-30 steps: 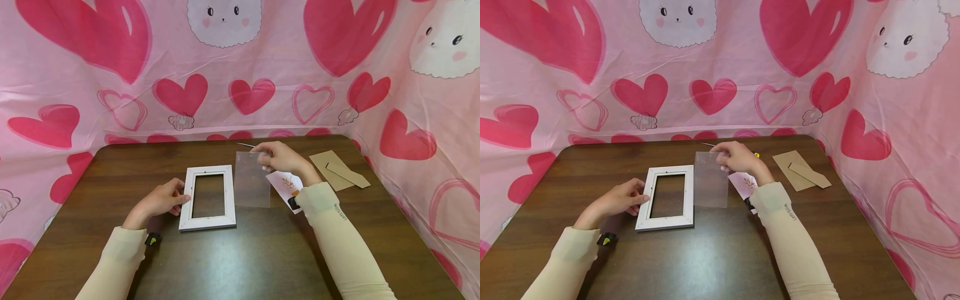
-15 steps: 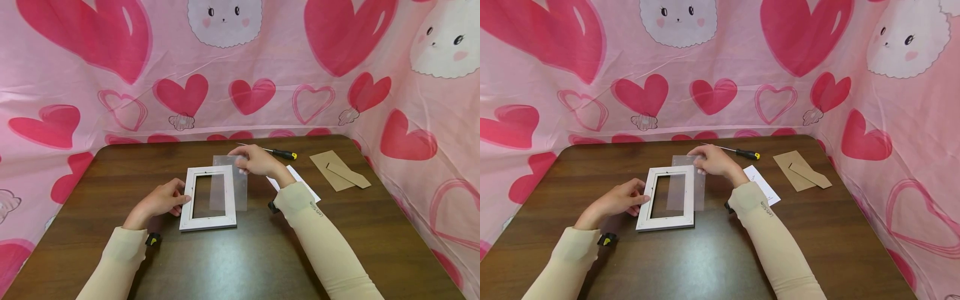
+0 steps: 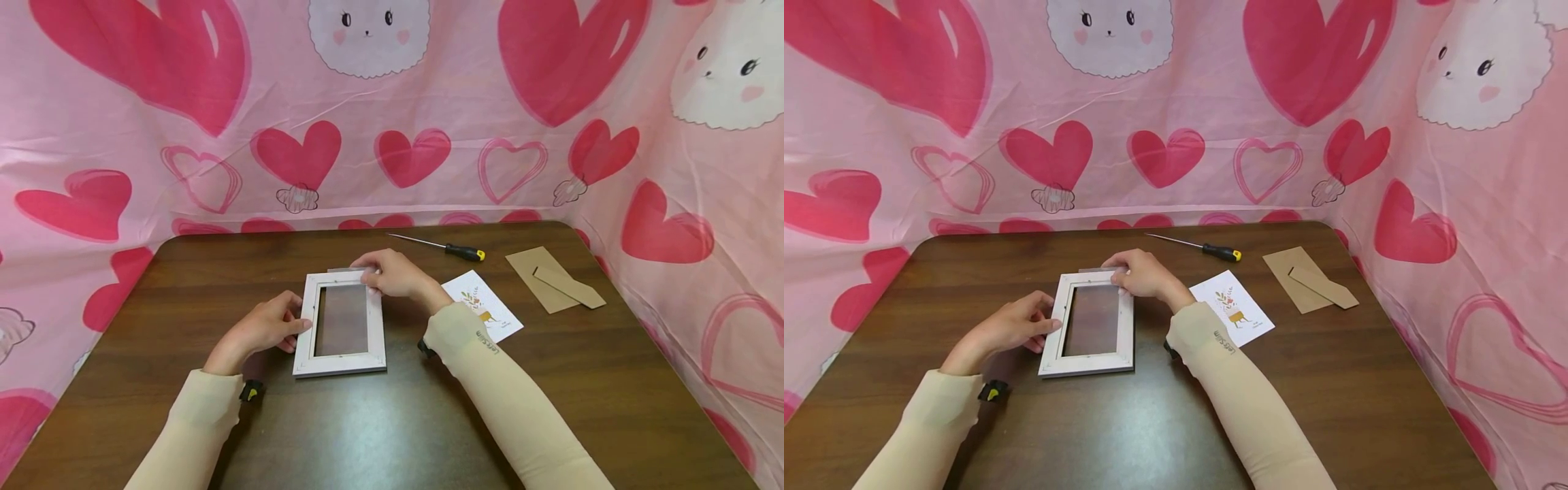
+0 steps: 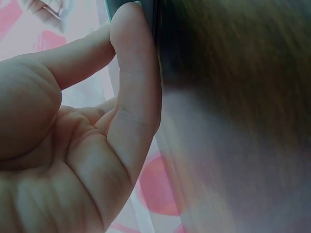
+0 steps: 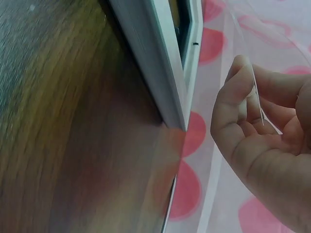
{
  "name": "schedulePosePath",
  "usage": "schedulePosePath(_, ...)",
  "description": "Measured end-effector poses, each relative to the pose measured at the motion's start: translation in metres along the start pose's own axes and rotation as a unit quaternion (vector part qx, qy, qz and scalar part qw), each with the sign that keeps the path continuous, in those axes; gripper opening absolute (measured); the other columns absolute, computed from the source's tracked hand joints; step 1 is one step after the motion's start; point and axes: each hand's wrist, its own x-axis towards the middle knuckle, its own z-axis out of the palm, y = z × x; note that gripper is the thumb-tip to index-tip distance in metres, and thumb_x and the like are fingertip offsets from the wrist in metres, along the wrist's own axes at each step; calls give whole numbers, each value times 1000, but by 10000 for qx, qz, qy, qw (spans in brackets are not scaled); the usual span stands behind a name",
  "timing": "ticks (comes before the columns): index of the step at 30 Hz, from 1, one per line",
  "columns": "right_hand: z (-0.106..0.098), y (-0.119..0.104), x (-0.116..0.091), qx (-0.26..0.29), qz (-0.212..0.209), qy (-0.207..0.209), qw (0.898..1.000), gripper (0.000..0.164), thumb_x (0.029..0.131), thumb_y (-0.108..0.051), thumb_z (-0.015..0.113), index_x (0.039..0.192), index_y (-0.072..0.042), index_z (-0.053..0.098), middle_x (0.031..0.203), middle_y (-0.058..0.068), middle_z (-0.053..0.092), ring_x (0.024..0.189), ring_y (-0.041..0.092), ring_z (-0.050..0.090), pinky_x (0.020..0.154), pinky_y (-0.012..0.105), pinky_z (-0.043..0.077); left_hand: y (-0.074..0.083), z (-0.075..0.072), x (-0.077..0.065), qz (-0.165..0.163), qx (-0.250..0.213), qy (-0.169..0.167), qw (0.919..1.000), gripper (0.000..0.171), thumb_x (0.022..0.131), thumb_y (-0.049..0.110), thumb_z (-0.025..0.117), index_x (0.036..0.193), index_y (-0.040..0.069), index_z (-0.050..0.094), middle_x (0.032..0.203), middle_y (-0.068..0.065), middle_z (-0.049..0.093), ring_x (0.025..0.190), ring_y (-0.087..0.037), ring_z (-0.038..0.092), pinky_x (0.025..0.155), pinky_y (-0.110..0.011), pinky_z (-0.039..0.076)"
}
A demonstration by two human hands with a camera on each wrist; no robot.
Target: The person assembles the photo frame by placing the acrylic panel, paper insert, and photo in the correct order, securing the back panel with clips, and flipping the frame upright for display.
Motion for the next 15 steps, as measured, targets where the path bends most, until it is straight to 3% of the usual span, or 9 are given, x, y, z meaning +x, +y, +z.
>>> schedulePosePath(4, 5, -1, 5, -181, 0, 33, 9998, 27, 93, -7, 60, 120, -6, 62, 76, 7, 61, 63, 22, 61, 56, 25, 50, 0, 0, 0, -48, -27, -3, 10000, 54, 87, 22, 72, 128, 4, 42, 91, -16, 52, 67, -23, 60, 61, -33, 57)
schedulePosePath(15, 16, 2, 13, 82, 283, 79, 9995, 27, 93, -9, 60, 121, -9, 62, 78, 8, 61, 64, 24, 62, 52, 24, 49, -1, 0, 0, -14, -143, -22, 9999, 53, 86, 21, 72, 127, 3, 42, 91, -16, 51, 67, -23, 60, 61, -34, 57)
